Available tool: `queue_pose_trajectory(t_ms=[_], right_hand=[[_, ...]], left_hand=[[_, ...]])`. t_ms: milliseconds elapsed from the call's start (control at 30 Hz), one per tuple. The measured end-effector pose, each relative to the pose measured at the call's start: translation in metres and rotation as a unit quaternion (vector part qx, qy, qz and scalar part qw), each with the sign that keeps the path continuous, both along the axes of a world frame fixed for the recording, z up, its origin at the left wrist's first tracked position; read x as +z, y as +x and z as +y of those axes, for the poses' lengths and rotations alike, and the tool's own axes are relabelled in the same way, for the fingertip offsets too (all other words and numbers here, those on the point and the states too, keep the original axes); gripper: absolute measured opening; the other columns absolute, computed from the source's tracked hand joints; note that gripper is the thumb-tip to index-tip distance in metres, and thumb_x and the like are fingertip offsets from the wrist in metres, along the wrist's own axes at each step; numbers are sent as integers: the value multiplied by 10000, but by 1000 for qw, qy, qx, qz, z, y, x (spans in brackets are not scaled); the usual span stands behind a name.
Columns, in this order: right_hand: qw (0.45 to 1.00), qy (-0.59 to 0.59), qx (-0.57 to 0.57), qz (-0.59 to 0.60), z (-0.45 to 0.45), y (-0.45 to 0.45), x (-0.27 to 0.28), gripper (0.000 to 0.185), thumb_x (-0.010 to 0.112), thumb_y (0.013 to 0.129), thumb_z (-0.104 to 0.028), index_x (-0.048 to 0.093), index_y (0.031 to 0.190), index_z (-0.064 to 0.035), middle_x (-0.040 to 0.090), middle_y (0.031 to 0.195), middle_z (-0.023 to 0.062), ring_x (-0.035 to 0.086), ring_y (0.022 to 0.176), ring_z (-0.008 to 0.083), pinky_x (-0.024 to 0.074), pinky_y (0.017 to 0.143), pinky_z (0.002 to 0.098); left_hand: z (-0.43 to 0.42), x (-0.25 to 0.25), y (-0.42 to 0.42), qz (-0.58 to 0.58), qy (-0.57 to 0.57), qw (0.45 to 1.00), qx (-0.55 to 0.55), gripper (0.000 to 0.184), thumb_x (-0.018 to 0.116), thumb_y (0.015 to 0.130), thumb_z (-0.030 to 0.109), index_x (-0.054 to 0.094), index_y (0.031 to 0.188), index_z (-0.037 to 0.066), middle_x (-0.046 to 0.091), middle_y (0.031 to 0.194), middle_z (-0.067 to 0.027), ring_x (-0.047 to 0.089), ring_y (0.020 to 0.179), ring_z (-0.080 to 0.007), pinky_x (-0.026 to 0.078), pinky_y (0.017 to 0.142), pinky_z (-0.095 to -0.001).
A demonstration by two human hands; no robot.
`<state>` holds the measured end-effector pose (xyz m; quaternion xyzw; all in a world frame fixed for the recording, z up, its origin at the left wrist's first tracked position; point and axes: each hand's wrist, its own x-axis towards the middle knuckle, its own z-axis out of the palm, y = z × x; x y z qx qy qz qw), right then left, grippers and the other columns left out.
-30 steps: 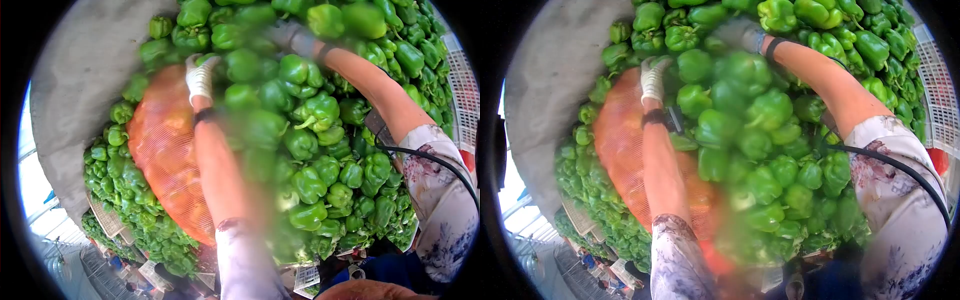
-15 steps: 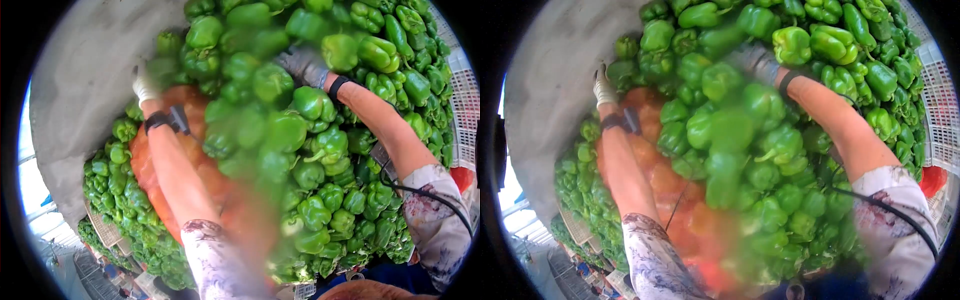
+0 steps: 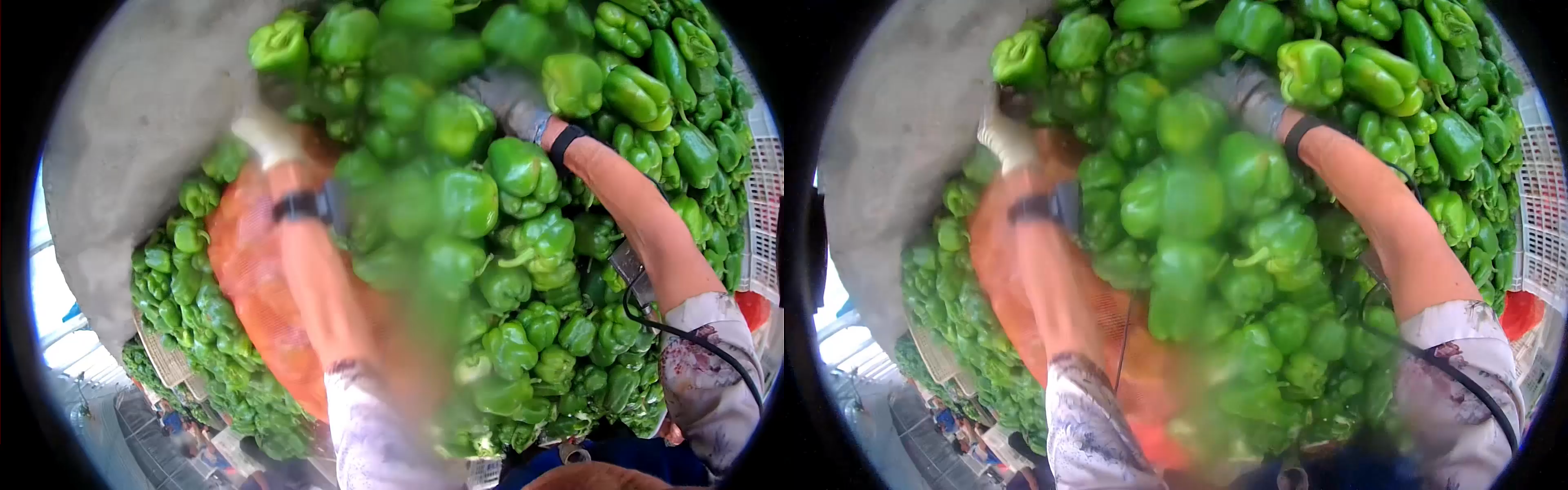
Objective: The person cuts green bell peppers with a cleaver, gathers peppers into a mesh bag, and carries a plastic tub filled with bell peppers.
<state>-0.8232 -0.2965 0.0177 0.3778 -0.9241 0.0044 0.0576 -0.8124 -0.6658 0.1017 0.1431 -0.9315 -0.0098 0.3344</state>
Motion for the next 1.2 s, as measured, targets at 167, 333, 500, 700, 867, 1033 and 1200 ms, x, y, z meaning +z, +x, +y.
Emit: queue_pose_trajectory(t_ms=[167, 333, 500, 700, 867, 1033, 1200], right_hand=[[1000, 9, -25, 16, -7, 7, -11, 700, 712, 615, -93, 487, 1277, -131, 549, 1157, 77, 553, 1029, 291, 488, 867, 344], [998, -17, 29, 58, 3, 9, -9, 584, 624, 721, -87, 483, 1285, -150, 543, 1154, 64, 557, 1013, 281, 492, 852, 364], [1000, 0, -23, -19, -5, 8, -15, 522, 584, 764, -149, 491, 1277, -164, 540, 1174, 60, 543, 1048, 271, 483, 831, 395], [997, 39, -5, 66, -5, -15, -55, 417, 508, 849, -287, 507, 1252, -182, 545, 1167, 33, 527, 1063, 278, 463, 832, 446], [991, 99, -34, 86, -6, -4, -34, 420, 499, 849, -282, 498, 1260, -194, 526, 1206, 21, 518, 1089, 263, 459, 834, 455], [980, 28, -1, 199, -2, -2, -34, 426, 499, 844, -271, 495, 1263, -195, 515, 1229, 15, 513, 1098, 254, 454, 837, 456], [995, 86, -28, 35, -6, -15, -46, 455, 503, 851, -287, 479, 1292, -175, 501, 1254, 35, 507, 1102, 271, 445, 855, 468]], left_hand=[[-11, -54, -36, -144, 90, 981, -96, 453, 563, 845, 353, 547, 1187, 56, 570, 1184, -111, 513, 1080, -234, 382, 916, -434], [-2, -52, -48, -148, 315, 927, -140, 498, 513, 873, 381, 520, 1259, 65, 527, 1301, -105, 454, 1226, -240, 322, 1033, -431], [38, -11, -12, -17, 617, 763, -189, 460, 573, 850, 324, 562, 1229, 63, 564, 1244, -100, 490, 1171, -249, 353, 1003, -373], [62, -7, 39, -55, 540, 747, -384, 355, 524, 881, 162, 568, 1225, 87, 584, 1210, -55, 549, 1095, -194, 440, 926, -290], [-23, 6, 74, 38, 128, 967, -219, 278, 649, 712, 102, 655, 990, 117, 610, 929, -131, 579, 780, -251, 486, 670, -346], [-88, 4, 36, -140, 263, 947, 120, 865, 780, 644, 492, 456, 1378, 169, 355, 1414, -254, 459, 1235, -368, 404, 1009, -394], [-78, 4, 21, -225, 209, 922, 237, 995, 769, 629, 521, 281, 1460, 277, 327, 1430, -250, 449, 1241, -402, 412, 999, -462]])
